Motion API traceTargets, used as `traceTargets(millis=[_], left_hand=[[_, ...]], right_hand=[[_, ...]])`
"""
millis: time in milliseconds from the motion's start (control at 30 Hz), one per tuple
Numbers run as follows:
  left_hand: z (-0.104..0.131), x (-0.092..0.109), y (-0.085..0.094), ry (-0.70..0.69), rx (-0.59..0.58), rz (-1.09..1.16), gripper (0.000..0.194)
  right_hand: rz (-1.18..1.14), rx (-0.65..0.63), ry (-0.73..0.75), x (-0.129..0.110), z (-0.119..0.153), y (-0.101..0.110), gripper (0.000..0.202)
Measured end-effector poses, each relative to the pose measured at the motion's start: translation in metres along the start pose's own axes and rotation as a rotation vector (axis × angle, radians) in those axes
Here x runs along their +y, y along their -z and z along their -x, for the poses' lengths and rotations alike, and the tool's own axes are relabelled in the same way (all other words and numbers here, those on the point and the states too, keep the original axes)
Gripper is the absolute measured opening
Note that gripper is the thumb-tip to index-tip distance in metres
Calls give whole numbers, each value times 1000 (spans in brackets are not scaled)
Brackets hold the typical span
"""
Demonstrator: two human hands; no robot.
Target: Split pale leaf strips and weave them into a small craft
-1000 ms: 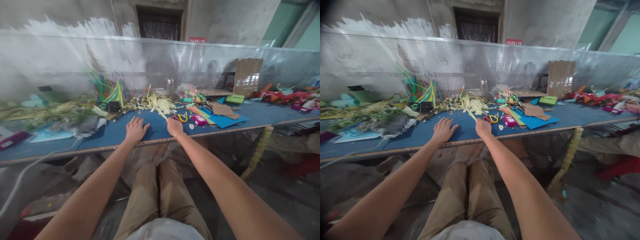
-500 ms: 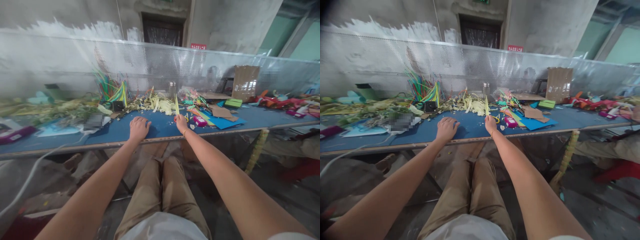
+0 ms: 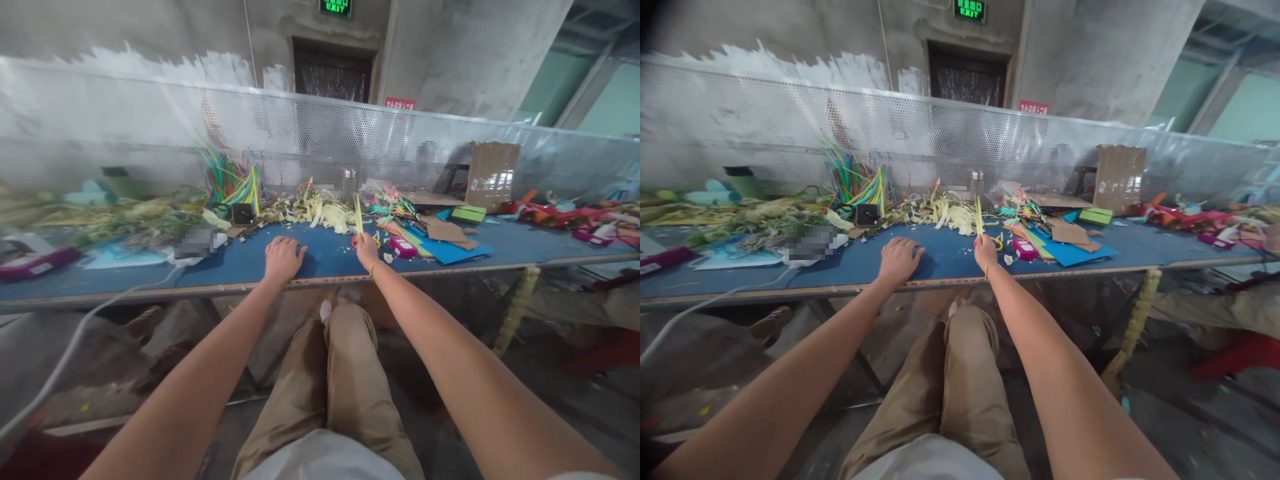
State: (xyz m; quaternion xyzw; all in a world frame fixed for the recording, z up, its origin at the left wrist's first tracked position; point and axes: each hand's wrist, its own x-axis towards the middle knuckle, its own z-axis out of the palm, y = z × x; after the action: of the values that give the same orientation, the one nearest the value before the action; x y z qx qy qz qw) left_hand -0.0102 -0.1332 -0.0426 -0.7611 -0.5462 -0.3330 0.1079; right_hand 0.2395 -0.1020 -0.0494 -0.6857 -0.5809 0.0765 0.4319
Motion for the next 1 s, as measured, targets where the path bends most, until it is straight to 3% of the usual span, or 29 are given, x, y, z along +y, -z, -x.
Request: traceTargets(millis=[1000], left_hand=[[0, 0, 4, 23, 104, 0, 37]], right_hand=[[25, -30, 15, -12, 9, 8, 41]])
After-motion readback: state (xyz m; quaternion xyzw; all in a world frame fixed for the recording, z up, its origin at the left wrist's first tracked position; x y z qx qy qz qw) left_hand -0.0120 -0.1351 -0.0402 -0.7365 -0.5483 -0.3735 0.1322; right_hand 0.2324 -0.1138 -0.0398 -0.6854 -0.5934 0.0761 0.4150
